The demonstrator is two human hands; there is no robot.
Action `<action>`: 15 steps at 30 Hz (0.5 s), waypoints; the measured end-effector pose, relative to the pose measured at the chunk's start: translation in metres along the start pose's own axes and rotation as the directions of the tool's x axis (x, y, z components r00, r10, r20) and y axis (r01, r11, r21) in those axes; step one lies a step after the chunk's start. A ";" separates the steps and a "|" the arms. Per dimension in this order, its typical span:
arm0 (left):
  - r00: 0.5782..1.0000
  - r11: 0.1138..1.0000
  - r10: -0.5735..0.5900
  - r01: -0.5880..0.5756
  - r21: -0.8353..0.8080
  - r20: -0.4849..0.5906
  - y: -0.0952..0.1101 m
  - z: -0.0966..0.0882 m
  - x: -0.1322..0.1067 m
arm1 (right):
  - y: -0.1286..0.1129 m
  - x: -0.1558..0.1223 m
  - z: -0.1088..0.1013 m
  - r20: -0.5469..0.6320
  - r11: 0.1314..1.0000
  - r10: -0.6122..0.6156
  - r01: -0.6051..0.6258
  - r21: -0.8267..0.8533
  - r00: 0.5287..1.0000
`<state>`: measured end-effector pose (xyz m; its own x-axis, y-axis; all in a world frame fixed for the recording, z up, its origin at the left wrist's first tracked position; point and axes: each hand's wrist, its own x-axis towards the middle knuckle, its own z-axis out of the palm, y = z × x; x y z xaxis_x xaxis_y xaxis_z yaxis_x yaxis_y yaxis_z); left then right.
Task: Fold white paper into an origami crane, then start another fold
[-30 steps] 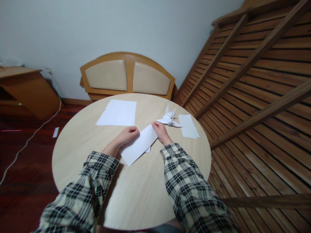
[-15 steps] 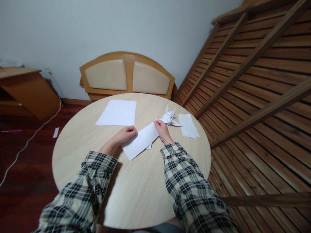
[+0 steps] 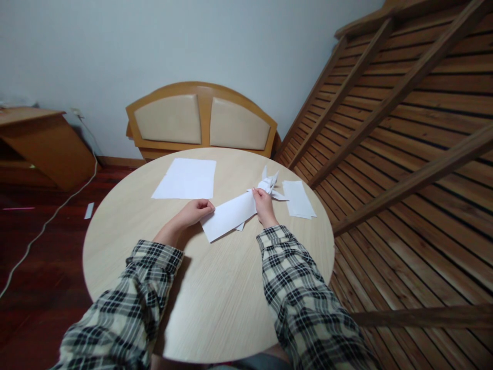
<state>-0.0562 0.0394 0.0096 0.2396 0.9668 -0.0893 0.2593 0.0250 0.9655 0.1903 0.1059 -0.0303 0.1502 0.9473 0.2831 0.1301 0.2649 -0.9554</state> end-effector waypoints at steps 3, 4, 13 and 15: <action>1.000 1.000 -0.005 0.005 -0.013 -0.022 -0.004 -0.003 0.002 | 0.001 0.001 -0.002 -0.032 1.000 -0.004 0.004 0.022 0.999; 0.999 1.000 -0.001 0.000 -0.010 -0.032 -0.004 -0.004 0.003 | 0.002 0.001 -0.002 -0.038 1.000 -0.003 0.004 0.027 0.999; 0.998 0.998 0.039 -0.042 -0.049 -0.059 0.001 -0.013 -0.002 | 0.009 0.007 -0.006 -0.158 0.989 0.064 -0.041 0.145 0.985; 0.998 0.997 0.036 -0.040 -0.066 -0.059 0.001 -0.013 -0.002 | 0.011 0.009 -0.006 -0.157 0.986 0.072 -0.046 0.160 0.985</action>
<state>-0.0687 0.0410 0.0144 0.1934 0.9803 -0.0399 0.1874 0.0030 0.9823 0.1990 0.1157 -0.0374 0.3109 0.9238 0.2234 -0.0350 0.2460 -0.9686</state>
